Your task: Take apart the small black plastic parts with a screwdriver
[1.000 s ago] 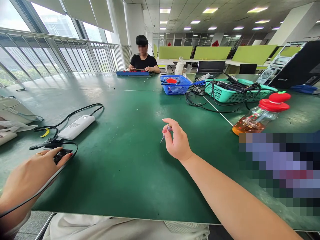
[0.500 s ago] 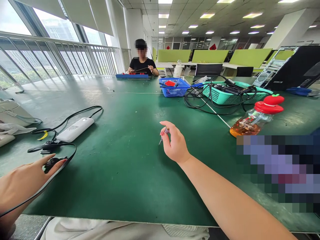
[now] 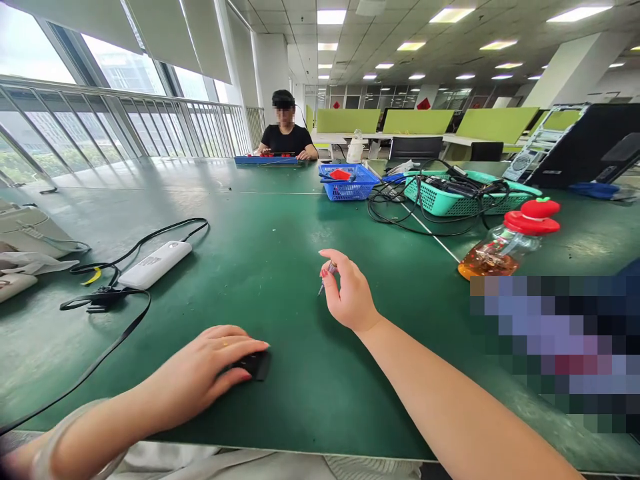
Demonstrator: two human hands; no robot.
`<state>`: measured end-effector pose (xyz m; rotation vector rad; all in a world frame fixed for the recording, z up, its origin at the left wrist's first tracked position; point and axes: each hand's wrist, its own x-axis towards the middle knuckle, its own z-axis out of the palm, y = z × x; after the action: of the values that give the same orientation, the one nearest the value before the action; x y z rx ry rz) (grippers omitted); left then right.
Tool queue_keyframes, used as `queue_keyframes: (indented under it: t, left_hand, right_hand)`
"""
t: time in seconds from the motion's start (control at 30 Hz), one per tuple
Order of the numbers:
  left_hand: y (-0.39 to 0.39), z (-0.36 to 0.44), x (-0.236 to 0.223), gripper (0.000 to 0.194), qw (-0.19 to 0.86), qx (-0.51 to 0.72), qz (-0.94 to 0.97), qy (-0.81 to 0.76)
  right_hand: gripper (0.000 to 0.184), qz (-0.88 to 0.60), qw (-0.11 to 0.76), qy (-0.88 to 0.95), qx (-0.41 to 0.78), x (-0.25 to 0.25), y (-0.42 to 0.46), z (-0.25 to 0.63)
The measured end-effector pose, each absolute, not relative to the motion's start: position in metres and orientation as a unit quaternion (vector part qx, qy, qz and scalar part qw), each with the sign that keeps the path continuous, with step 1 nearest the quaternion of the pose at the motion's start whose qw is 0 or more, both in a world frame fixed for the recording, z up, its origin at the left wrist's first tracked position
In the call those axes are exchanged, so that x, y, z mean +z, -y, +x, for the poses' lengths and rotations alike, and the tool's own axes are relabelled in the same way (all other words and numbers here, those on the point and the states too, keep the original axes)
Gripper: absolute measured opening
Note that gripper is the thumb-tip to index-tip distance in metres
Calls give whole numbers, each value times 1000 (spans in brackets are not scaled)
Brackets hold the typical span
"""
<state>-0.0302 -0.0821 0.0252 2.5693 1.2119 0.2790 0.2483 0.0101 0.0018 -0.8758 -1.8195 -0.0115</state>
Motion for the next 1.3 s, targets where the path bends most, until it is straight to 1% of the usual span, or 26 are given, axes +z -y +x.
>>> queue_keyframes:
  t: [0.1,0.27,0.4,0.57,0.7,0.8,1.03,1.2,1.3]
  left_hand:
    - [58,10,31,32,126,91,919,-364]
    - [4,51,29,30,57,110,897,-423]
    - [-19,63,24,30,44,127,883,-449]
    - [-27,56,13,37,79,153,878,-446]
    - [-34,47,3,45,165,197,863,-435]
    - [-36,44,0,44,207,216,844,-446]
    - [-35,46,-1,37,208,224,843,-442]
    - [-36,46,-3,40,202,222,847,-440]
    - [-37,46,-4,42,202,222,842,-449]
  right_hand:
    - [34,-376,524,764,-7,3,-10,249]
    - [36,-385,525,759,-5,1,-12,250]
    - [36,-394,522,756,9,-1,-15,252]
    - [38,-394,524,755,22,0,-14,250]
    - [40,-394,519,757,33,2,-11,247]
    - [41,-406,512,756,42,4,-9,247]
    - [42,-410,504,758,52,7,-9,249]
    - [42,-417,492,762,52,9,-10,254]
    - [41,-394,514,761,28,9,-9,255]
